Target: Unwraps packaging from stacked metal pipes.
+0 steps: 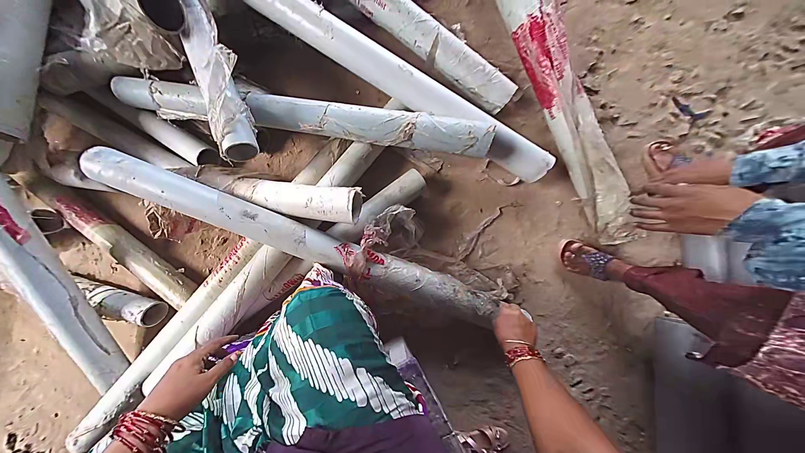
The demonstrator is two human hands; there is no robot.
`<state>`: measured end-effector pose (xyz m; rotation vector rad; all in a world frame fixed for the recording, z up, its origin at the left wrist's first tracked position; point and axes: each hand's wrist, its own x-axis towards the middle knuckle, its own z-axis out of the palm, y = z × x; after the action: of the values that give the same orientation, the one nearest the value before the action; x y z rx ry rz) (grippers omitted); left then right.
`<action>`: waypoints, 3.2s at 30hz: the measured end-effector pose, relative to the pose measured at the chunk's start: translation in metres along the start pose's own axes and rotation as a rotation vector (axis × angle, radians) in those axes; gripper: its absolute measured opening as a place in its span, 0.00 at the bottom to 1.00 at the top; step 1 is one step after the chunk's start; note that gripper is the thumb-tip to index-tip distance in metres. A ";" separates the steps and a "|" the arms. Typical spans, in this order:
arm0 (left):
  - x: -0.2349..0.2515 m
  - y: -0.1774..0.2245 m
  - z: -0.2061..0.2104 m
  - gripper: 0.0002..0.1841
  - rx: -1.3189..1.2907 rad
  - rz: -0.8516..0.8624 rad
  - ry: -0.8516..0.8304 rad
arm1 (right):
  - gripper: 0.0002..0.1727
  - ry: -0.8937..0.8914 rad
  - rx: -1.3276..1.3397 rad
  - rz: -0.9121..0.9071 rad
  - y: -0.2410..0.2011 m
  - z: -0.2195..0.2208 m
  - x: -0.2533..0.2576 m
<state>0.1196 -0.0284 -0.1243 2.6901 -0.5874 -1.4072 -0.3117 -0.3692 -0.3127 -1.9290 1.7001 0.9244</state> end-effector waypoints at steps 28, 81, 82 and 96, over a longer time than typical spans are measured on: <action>0.022 -0.018 0.020 0.26 -0.013 -0.022 -0.154 | 0.52 -0.085 0.042 -0.782 -0.311 -0.027 -0.019; 0.023 -0.071 -0.003 0.63 -1.173 -0.548 0.642 | 0.10 0.107 0.053 -1.725 -0.432 -0.104 -0.228; 0.026 -0.073 0.001 0.68 -0.869 -0.454 0.669 | 0.10 0.069 0.015 -1.687 -0.441 -0.097 -0.222; 0.167 -0.092 -0.017 0.56 0.027 -0.005 0.284 | 0.12 -0.235 0.023 -1.212 -0.522 -0.062 -0.148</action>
<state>0.2475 -0.0043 -0.2643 2.8396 -0.5780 -0.9963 0.2061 -0.2153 -0.2288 -2.1749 0.2130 0.5599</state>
